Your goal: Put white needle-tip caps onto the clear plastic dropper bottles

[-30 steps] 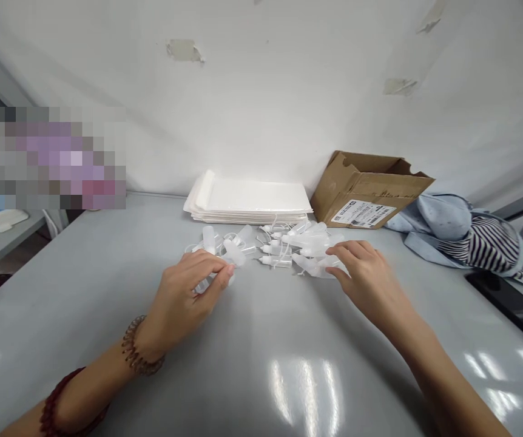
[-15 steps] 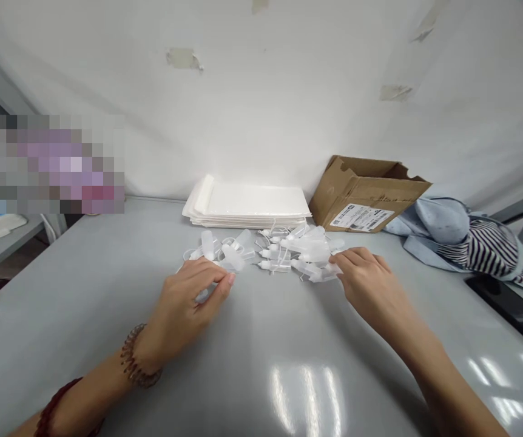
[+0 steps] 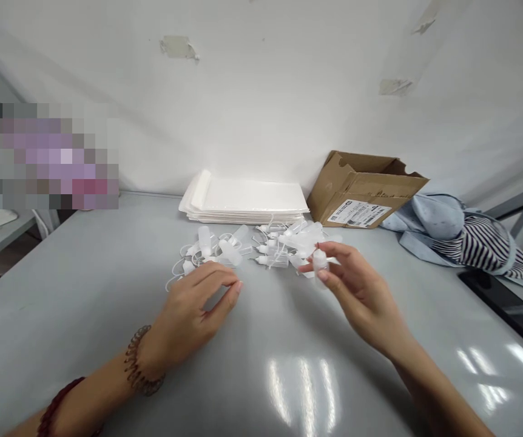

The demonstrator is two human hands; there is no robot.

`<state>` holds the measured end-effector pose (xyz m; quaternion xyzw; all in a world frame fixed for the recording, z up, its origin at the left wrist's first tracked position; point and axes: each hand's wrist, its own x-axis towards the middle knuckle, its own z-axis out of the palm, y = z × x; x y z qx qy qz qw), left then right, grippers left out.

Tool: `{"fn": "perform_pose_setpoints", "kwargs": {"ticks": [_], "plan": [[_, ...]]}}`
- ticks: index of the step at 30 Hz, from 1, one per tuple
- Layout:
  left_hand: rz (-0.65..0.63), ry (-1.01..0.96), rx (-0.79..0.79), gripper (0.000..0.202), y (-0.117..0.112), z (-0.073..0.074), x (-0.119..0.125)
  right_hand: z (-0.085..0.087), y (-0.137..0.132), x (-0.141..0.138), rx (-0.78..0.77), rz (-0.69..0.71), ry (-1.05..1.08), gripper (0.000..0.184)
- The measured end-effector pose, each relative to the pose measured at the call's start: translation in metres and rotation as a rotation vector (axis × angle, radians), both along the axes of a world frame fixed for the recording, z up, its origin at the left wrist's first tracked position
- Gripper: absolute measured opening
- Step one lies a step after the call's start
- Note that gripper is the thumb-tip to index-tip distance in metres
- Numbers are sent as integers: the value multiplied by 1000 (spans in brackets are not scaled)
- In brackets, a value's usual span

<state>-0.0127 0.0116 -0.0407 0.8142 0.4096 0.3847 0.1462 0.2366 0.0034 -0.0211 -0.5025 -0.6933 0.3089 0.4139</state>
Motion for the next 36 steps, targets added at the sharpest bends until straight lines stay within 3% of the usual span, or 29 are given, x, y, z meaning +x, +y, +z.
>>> {"fn": "perform_pose_setpoints", "kwargs": {"ticks": [3, 7, 11, 17, 22, 27, 32, 36], "plan": [[-9, -17, -119, 20, -6, 0, 3, -1, -11, -17, -123, 120, 156, 25], [-84, -97, -438, 44, -11, 4, 6, 0, -21, -30, -290, 178, 204, 27], [-134, -245, -600, 41, -11, 7, 5, -1, -23, -37, -389, 249, 175, 26], [-66, -368, -671, 20, -5, 14, 0, -3, -24, -42, -463, 315, 149, 20], [-96, -394, -685, 8, -3, 17, -1, -4, -25, -43, -457, 330, 138, 20], [-136, -346, -678, 9, -3, 19, 0, -5, -26, -42, -447, 340, 146, 20], [-198, -390, -795, 11, -4, 20, 1, -2, -27, -41, -461, 311, 185, 19], [-172, -390, -845, 11, -4, 18, 3, -2, -28, -41, -474, 313, 185, 18]]}}
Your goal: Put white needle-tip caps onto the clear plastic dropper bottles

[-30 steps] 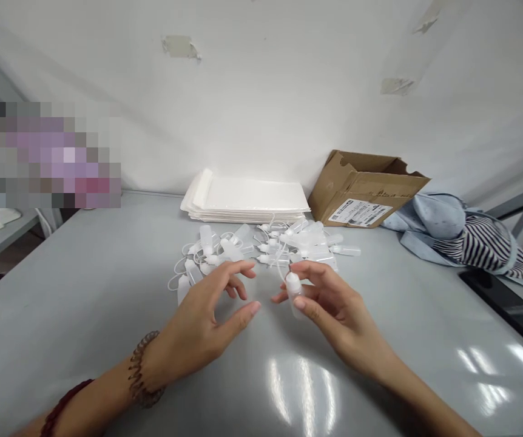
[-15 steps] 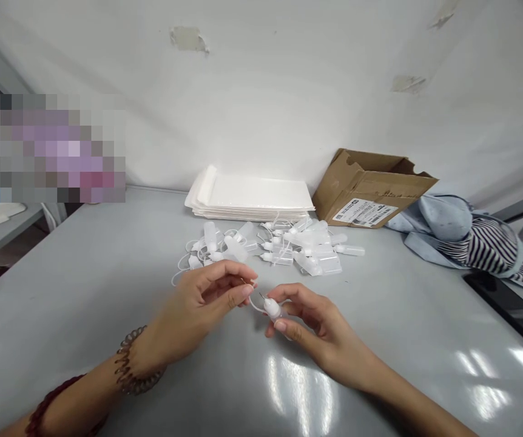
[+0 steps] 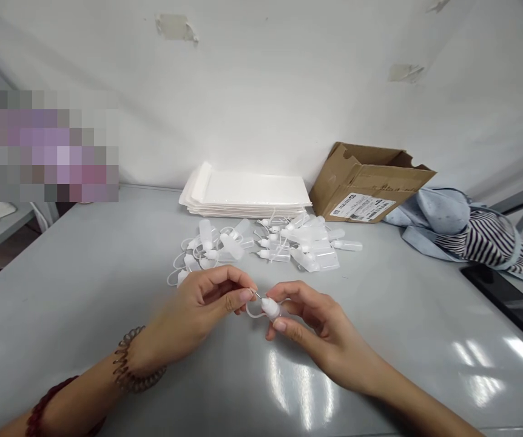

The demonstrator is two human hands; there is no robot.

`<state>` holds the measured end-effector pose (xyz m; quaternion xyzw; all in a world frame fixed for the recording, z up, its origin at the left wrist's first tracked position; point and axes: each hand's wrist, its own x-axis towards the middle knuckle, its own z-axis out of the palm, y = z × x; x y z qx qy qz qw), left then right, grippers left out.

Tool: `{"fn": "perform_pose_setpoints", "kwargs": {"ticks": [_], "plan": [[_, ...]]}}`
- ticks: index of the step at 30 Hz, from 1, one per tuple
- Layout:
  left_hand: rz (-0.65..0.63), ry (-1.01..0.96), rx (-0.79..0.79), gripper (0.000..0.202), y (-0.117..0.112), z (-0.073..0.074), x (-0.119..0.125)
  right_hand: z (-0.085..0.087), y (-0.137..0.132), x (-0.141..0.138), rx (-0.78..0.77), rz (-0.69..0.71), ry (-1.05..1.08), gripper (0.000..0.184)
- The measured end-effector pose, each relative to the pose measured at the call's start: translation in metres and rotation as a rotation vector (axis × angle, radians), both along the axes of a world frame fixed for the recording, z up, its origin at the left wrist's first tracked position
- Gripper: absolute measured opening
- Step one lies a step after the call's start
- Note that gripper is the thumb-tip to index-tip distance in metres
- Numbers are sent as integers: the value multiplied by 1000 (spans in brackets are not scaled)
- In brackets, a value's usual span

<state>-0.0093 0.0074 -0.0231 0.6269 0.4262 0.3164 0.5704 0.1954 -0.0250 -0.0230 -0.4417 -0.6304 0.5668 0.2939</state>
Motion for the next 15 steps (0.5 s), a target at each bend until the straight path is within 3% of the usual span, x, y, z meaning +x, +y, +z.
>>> {"fn": "perform_pose_setpoints", "kwargs": {"ticks": [15], "plan": [[-49, -32, -141, 13, -1, -3, 0, -6, -1, -1, 6, -27, -10, 17]]}}
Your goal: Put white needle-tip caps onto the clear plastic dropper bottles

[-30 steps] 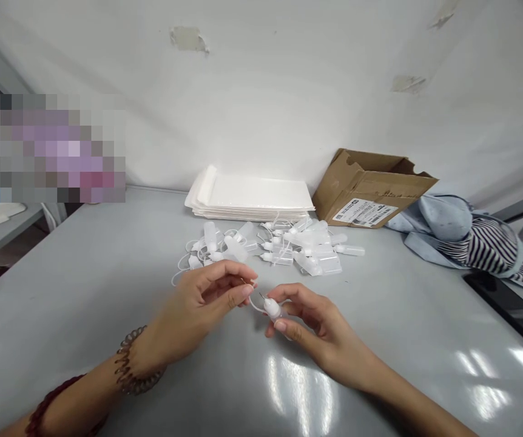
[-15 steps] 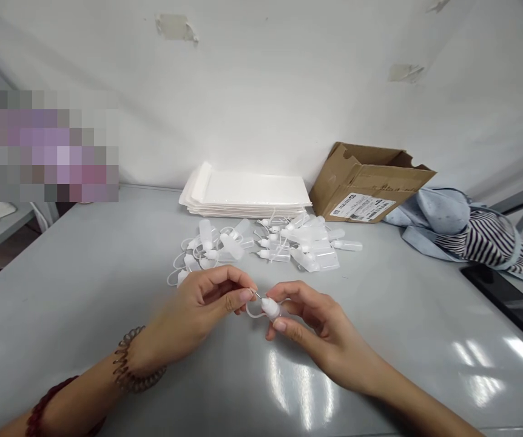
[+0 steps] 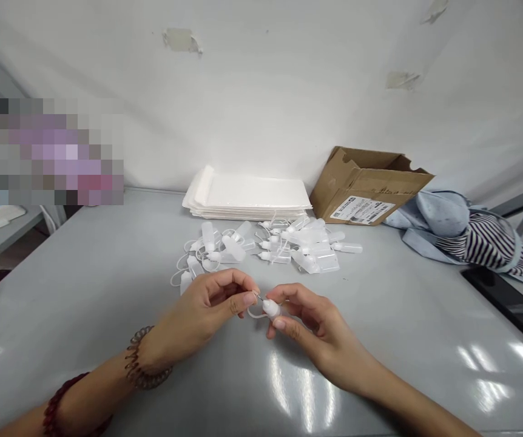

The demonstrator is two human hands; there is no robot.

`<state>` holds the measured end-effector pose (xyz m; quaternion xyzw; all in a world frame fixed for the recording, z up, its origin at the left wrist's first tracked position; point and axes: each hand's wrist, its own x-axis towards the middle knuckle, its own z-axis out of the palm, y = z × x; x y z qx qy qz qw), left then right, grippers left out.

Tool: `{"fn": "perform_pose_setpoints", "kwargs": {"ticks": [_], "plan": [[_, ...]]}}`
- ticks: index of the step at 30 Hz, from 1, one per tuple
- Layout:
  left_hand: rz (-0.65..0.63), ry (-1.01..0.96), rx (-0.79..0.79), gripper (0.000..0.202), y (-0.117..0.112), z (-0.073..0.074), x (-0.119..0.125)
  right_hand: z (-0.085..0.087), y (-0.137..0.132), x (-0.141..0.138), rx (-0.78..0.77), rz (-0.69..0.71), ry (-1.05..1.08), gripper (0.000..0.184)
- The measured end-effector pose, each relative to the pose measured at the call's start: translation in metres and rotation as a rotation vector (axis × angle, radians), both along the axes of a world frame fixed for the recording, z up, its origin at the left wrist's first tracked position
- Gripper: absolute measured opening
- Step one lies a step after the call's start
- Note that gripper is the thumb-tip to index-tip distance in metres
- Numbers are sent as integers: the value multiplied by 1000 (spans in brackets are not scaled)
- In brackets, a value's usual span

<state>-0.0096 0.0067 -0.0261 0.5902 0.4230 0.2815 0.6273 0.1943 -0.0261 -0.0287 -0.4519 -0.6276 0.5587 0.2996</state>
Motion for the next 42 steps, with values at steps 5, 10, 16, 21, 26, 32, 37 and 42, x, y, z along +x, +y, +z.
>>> {"fn": "perform_pose_setpoints", "kwargs": {"ticks": [5, 10, 16, 21, 26, 32, 37, 42], "plan": [[9, -31, -40, 12, 0, 2, 1, 1, 0, 0, 37, -8, 8, 15], [11, -119, -158, 9, 2, 2, 0, 0, -1, 0, 51, -3, 12, 16], [-26, -120, -187, 11, 3, 3, -2, -5, -2, 1, 120, -29, -13, 18], [-59, -148, -234, 12, 3, 2, -1, -3, -5, 0, 234, 10, -45, 23], [-63, -196, -271, 14, 3, -3, 1, -4, -6, -1, 284, 40, -52, 25], [-45, -256, -349, 24, 2, -2, 3, -7, -6, -1, 295, 86, -63, 28], [-81, -301, -451, 32, 5, -3, 2, -4, -5, 0, 391, 151, -133, 33], [-132, -338, -525, 31, 6, -4, 1, -4, -5, 3, 419, 205, -249, 33]]}}
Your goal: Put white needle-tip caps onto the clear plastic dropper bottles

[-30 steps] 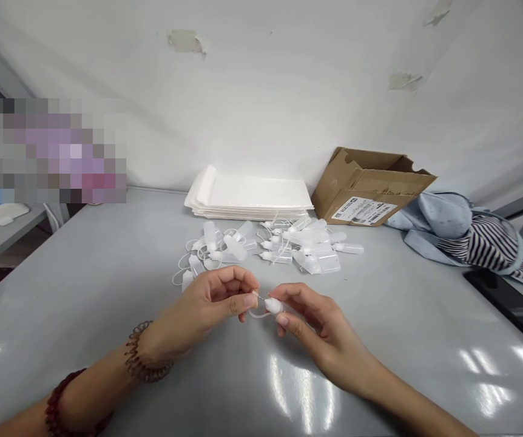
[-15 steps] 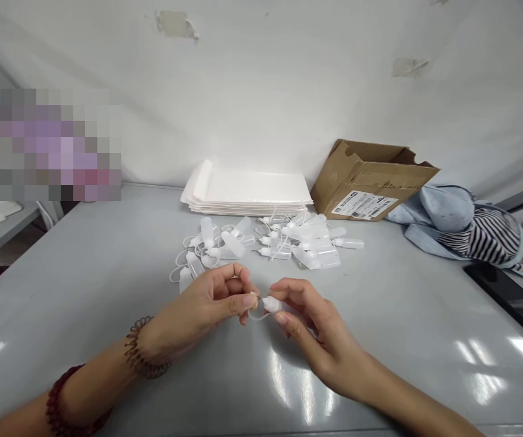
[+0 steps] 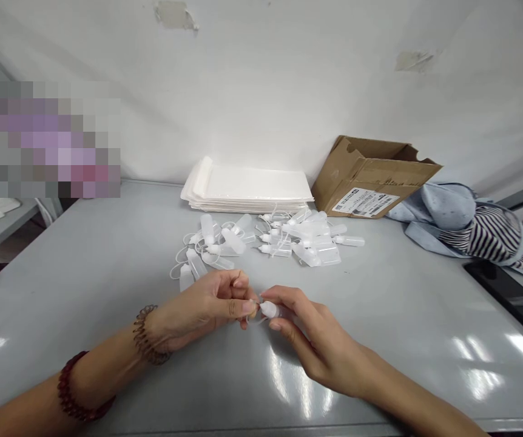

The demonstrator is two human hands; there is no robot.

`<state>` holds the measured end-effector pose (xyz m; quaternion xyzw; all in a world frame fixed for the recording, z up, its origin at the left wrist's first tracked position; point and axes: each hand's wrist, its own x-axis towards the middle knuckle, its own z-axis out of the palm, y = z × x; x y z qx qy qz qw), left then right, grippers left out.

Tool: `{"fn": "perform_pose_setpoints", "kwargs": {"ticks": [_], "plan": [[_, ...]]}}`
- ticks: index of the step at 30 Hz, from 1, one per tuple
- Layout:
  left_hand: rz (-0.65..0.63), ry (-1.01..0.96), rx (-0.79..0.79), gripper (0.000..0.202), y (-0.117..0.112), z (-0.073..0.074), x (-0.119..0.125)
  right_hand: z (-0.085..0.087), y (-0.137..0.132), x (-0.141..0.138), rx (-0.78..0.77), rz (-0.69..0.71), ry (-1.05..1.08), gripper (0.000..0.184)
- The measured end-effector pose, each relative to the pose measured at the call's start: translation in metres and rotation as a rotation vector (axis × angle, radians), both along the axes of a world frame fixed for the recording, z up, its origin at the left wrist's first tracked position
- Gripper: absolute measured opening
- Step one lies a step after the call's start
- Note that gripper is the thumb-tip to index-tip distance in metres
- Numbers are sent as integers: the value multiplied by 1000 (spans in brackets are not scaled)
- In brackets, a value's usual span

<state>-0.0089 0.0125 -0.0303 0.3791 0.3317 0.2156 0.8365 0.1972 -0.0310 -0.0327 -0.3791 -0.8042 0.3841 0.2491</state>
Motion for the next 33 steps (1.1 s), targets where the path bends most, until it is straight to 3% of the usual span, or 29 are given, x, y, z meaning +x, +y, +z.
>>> {"fn": "perform_pose_setpoints", "kwargs": {"ticks": [15, 26, 33], "plan": [[31, -2, -138, 24, 0, 2, 2, 0, 0, 1, 37, 52, 0, 30], [29, 20, -167, 35, 3, -3, 3, -3, -1, -1, 55, 45, -6, 27], [33, 44, -166, 31, 2, -1, 4, -5, -2, -2, 23, 25, -22, 26]]}}
